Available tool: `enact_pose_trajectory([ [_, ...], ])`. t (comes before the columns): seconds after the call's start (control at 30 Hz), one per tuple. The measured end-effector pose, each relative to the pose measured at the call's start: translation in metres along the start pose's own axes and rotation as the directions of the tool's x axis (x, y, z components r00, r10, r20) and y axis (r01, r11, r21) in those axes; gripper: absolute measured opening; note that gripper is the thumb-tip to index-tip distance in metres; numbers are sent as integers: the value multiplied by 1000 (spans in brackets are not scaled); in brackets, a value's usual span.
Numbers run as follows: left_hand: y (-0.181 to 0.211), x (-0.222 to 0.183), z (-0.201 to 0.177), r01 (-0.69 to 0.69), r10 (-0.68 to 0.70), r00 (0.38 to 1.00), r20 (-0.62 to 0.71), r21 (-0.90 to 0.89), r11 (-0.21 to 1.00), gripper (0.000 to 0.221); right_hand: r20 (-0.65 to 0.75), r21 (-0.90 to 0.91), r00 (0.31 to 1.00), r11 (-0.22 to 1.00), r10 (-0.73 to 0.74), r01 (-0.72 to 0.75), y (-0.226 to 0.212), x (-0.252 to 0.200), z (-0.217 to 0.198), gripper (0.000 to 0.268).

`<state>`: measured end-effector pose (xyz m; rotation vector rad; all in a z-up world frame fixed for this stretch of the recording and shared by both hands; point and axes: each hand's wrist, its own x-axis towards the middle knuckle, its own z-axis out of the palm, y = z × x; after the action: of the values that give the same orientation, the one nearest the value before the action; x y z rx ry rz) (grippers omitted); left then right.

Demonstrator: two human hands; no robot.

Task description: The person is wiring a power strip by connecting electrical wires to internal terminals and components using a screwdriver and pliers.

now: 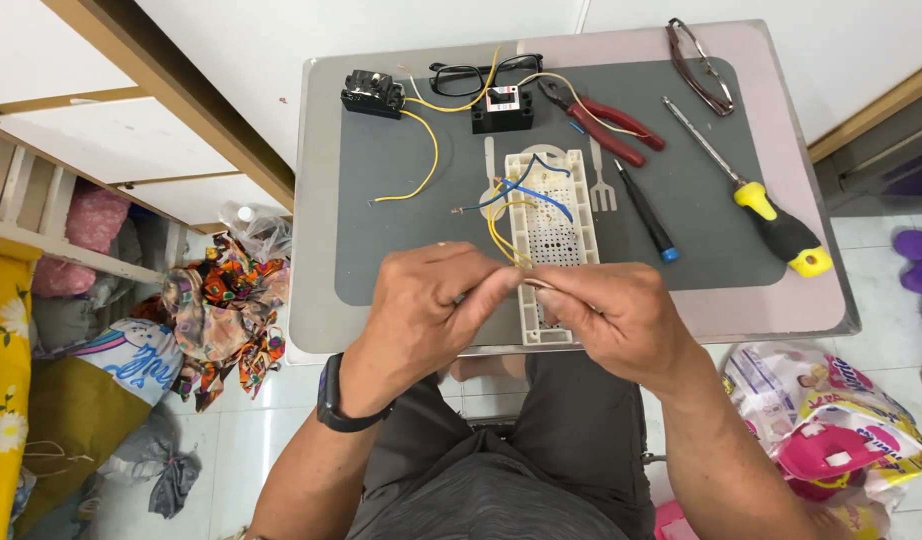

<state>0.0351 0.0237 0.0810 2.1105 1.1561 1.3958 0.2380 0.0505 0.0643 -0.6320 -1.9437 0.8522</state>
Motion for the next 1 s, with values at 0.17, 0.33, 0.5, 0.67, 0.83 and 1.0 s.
enact_pose_trajectory([
  [0.17,0,-3,3,10,4,996,-85,159,987,27,-18,-12,999,999,-47,47,4,-1,5,21],
  [0.33,46,-8,-15,-81,176,976,-125,543,836,19,-151,13,988,1000,-21,24,5,-4,7,18],
  [0.5,28,-15,-32,10,84,985,-149,541,841,6,-273,42,956,994,108,-100,22,-21,15,26],
  [0.67,2,10,-45,16,46,993,-108,509,860,10,-336,126,937,991,92,-52,27,-21,18,31],
  [0.83,-18,36,-60,11,27,997,-73,478,878,23,-400,188,911,982,100,-25,32,-24,9,26],
  [1.0,-136,2,-49,199,-327,945,32,737,646,43,-411,195,873,961,264,-198,10,-22,2,23],
])
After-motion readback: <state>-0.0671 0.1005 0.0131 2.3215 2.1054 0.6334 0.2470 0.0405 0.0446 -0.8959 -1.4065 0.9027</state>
